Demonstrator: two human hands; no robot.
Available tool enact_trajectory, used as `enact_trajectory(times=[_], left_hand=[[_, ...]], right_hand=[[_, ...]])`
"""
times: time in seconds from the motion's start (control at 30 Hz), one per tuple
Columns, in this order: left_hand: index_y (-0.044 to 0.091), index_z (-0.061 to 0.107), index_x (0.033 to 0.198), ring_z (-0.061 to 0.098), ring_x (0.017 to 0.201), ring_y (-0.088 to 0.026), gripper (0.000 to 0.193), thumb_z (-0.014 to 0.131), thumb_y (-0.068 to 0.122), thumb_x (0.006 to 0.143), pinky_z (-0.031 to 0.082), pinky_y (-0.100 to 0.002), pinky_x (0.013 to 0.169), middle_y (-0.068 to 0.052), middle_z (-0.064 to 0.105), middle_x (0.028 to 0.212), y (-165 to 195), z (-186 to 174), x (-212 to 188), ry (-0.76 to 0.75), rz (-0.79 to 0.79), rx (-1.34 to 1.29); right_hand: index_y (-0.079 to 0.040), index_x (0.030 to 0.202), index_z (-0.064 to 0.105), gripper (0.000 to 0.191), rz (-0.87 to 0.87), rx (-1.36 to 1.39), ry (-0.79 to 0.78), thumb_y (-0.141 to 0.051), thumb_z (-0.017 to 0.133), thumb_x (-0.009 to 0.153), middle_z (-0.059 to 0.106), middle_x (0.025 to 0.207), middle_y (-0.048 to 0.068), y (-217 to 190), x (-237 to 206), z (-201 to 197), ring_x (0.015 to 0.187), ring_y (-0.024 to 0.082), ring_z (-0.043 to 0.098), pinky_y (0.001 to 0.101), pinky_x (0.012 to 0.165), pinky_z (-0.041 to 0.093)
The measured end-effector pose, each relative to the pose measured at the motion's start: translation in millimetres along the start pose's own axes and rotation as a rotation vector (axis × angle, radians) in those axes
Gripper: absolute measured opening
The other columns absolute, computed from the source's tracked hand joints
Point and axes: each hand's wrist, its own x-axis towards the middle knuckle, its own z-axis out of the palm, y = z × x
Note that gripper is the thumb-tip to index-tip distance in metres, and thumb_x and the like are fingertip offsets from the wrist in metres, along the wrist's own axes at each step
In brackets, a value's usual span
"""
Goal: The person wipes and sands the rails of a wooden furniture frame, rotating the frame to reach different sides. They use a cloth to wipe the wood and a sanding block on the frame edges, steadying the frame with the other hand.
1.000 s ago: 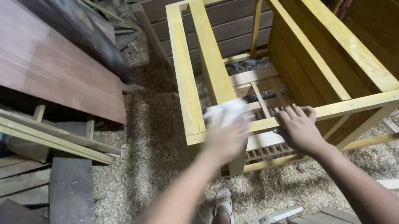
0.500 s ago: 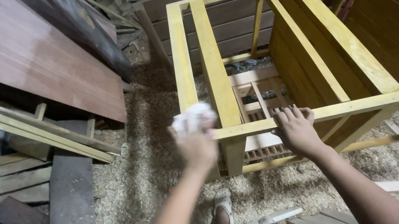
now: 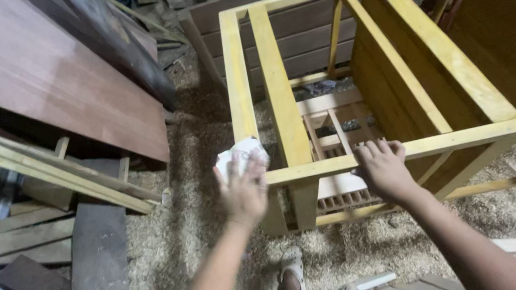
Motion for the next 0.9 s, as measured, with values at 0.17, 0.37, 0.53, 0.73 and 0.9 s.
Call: enact_trajectory(times=[0.17, 0.37, 0.53, 0.73, 0.9], left_hand=[[0.036, 0.056, 0.154, 0.032, 0.155, -0.03, 0.042, 0.037, 0.051, 0.12, 0.022, -0.046, 0.129, 0.01, 0.045, 0.159, 90, 115, 18, 0.31, 0.521, 0.097], [0.047, 0.047, 0.153, 0.026, 0.157, -0.027, 0.047, 0.042, 0.032, 0.108, 0.013, -0.056, 0.127, 0.014, 0.034, 0.165, 32, 88, 16, -0.036, 0.535, 0.116], [0.059, 0.039, 0.153, 0.022, 0.157, -0.024, 0.065, 0.046, 0.018, 0.103, 0.009, -0.061, 0.125, 0.016, 0.025, 0.169, -56, -13, 13, 0.231, 0.786, 0.709], [0.052, 0.041, 0.152, 0.024, 0.155, -0.031, 0.081, 0.066, 0.02, 0.082, 0.026, -0.062, 0.118, 0.008, 0.027, 0.167, 23, -16, 36, -0.231, 0.852, 0.551], [0.05, 0.048, 0.143, 0.042, 0.139, -0.025, 0.08, 0.07, 0.021, 0.071, 0.034, -0.067, 0.11, 0.014, 0.042, 0.154, 23, -9, 30, -0.051, 1.121, 0.6]], right_hand=[[-0.012, 0.12, 0.057, 0.038, -0.013, 0.057, 0.038, -0.04, 0.059, 0.095, 0.061, 0.114, 0.008, 4, -6, -2, 0.116, 0.026, 0.054, 0.0527, 0.107, 0.03], [-0.015, 0.128, 0.057, 0.043, -0.069, 0.138, 0.139, -0.037, 0.061, 0.091, 0.062, 0.114, 0.007, 7, -10, -9, 0.116, 0.025, 0.056, 0.0489, 0.105, 0.034], [-0.015, 0.126, 0.057, 0.04, -0.051, 0.076, 0.123, -0.034, 0.06, 0.092, 0.062, 0.113, 0.007, 6, -8, -5, 0.118, 0.025, 0.055, 0.0515, 0.107, 0.032], [-0.012, 0.126, 0.057, 0.035, -0.039, 0.072, 0.125, -0.026, 0.058, 0.094, 0.063, 0.115, 0.007, 6, -3, 2, 0.119, 0.026, 0.054, 0.0529, 0.11, 0.03], [-0.013, 0.126, 0.058, 0.041, -0.036, 0.136, 0.13, -0.033, 0.062, 0.09, 0.062, 0.113, 0.007, 8, -8, -1, 0.118, 0.026, 0.055, 0.0513, 0.108, 0.031]])
